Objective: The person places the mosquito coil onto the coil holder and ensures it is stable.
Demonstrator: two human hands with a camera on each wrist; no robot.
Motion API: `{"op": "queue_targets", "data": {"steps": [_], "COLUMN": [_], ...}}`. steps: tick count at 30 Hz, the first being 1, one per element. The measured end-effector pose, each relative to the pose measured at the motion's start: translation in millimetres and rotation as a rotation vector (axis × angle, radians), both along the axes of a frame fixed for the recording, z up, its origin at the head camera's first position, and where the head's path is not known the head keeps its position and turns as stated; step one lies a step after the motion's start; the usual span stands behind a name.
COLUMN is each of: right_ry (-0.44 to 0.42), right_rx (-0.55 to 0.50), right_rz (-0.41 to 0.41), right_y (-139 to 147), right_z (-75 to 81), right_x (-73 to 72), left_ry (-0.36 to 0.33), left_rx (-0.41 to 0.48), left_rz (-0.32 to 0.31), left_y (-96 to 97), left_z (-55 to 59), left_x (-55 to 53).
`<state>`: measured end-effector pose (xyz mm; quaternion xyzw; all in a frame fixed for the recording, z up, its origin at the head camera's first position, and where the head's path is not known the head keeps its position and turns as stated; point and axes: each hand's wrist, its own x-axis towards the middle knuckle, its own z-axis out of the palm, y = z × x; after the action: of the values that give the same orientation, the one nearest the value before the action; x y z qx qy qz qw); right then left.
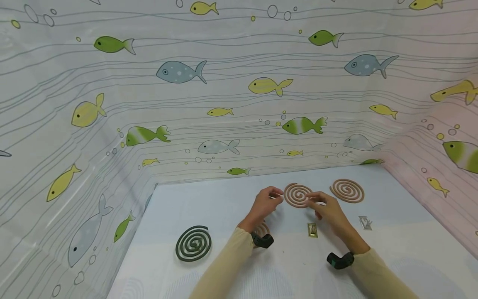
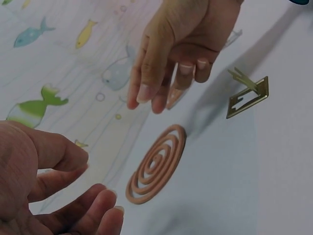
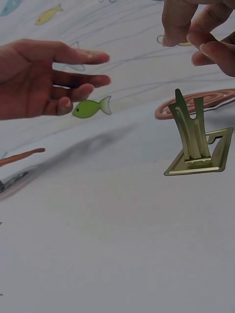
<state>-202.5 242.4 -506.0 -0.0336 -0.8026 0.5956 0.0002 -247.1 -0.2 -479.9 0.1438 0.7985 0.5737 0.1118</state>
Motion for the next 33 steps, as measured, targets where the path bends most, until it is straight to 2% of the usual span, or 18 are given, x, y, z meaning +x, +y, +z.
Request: {"op": "queue_targets", "data": {"steps": [13, 21, 33], "right_ry": [-0.039, -0.068, -0.094], "right_rx": [0.058, 0.083, 0.128], "right_rz": [-0.052, -0.07, -0.052], "right_y": [16, 23, 26], "right_z": [-11.7, -16.4, -20.2], "right_x": [-13.7, -20.9, -30.6], "left_ry": [-0.056, -0.046, -0.081], "left_rx": [0.015, -0.009, -0.012], "left_rz": [0.043, 0.058, 0.084], "left_y": [18.5, 26.8, 37.4], "left_z": [-8.6, -10.3, -13.6], "left_x": [-8.1, -10.5, -14.0]}}
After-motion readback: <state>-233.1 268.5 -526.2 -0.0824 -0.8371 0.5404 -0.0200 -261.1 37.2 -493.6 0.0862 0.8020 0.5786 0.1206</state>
